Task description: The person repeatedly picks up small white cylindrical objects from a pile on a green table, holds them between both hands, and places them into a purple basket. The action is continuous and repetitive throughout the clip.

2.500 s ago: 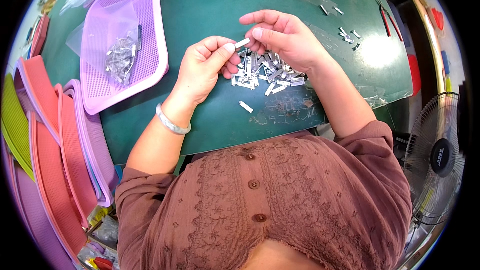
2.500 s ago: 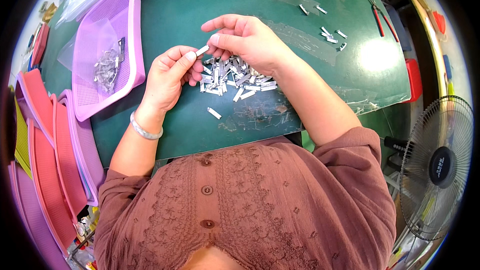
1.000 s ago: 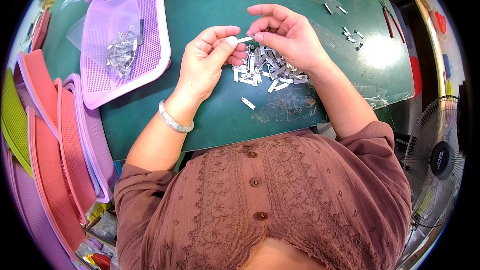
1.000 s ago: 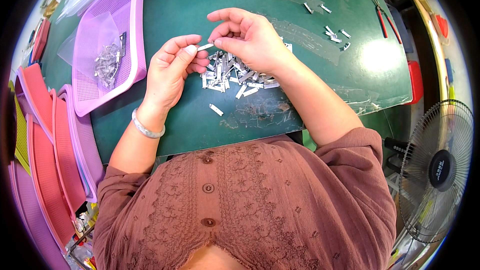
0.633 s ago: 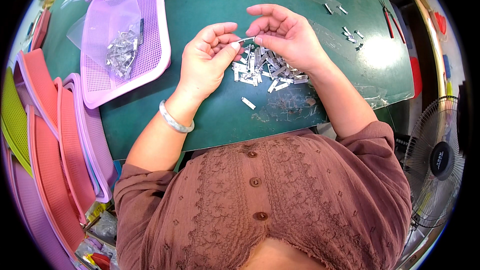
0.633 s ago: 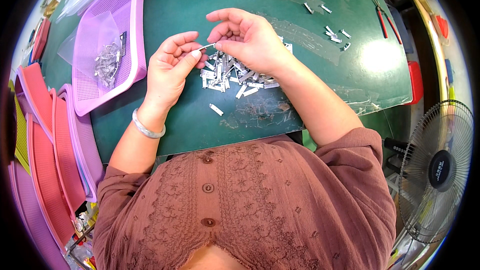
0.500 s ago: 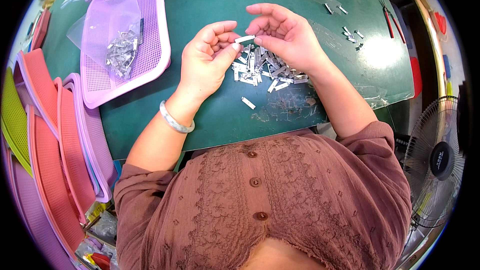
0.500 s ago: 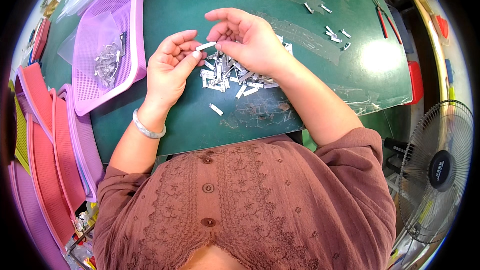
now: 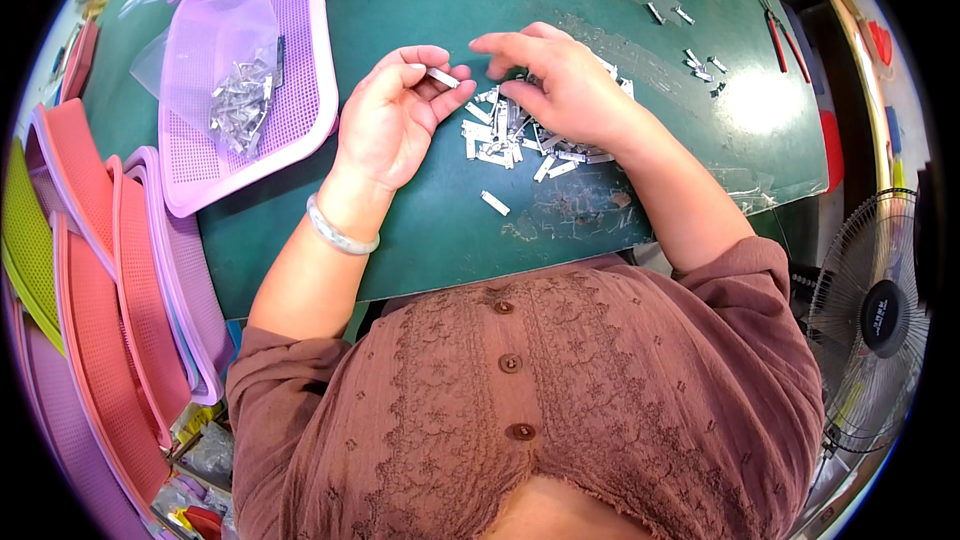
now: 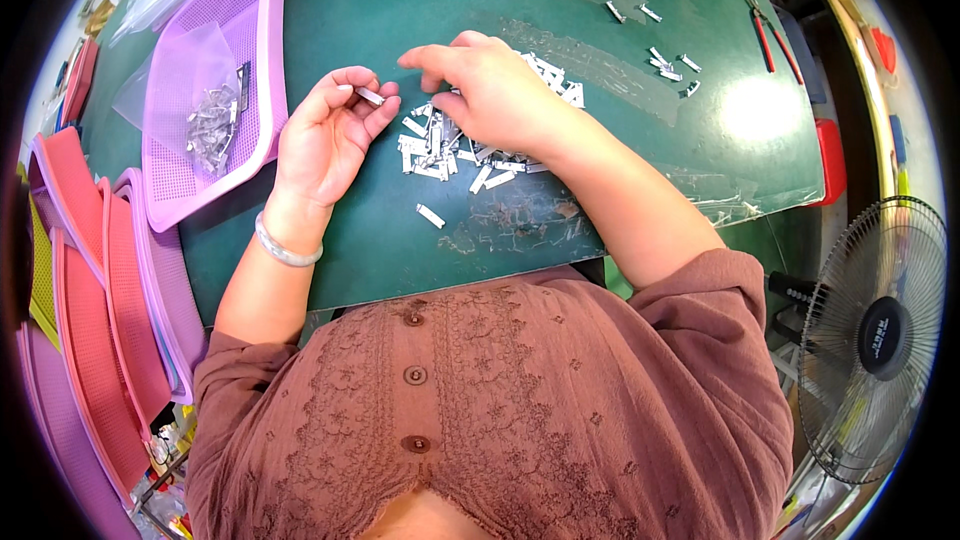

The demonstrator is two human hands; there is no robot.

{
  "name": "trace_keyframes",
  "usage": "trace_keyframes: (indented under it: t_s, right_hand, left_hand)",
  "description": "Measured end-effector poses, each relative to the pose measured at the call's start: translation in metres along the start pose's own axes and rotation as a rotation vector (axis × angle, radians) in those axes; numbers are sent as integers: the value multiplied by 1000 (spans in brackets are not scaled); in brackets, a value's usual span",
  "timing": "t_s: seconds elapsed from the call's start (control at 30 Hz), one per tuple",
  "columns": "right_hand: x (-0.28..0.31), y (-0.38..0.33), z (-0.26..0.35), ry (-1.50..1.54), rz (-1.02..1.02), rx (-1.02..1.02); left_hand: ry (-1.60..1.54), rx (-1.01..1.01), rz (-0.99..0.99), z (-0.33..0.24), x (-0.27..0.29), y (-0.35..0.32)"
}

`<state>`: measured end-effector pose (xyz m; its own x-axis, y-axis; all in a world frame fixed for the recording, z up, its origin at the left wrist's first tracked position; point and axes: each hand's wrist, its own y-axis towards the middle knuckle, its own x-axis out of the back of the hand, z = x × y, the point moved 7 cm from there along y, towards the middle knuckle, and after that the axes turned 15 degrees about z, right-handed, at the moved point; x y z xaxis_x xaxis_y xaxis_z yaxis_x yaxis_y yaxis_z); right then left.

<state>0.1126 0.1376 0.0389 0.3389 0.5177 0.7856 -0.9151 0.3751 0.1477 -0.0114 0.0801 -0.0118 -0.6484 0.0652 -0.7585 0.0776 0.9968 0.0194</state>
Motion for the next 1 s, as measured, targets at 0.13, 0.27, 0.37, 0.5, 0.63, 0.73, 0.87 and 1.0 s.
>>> trace_keyframes:
  t_s: [0.13,0.27,0.37,0.5,0.63,0.73,0.87,1.0]
  right_hand:
    - [-7,4,0,-12,68,28]
    - [1,-1,-7,209,5,-32]
    - [6,-4,-15,469,-53,-59]
    - [10,-5,-14,509,-124,-27]
    - [15,-7,-2,400,-185,68]
    - [16,-7,2,355,-199,118]
    - [12,-7,-3,421,-181,105]
    - [7,-6,-9,580,-174,80]
  left_hand:
    - [-14,52,-40,3,4,-1]
    - [164,106,-48,3,2,-5]
    - [305,168,-38,5,-2,-5]
    - [410,248,-26,10,-10,-6]
    - [429,246,-20,11,-12,-7]
    - [471,193,-14,8,-12,-7]
    - [515,140,-19,6,-14,-7]
    - [515,124,-2,6,-14,-6]
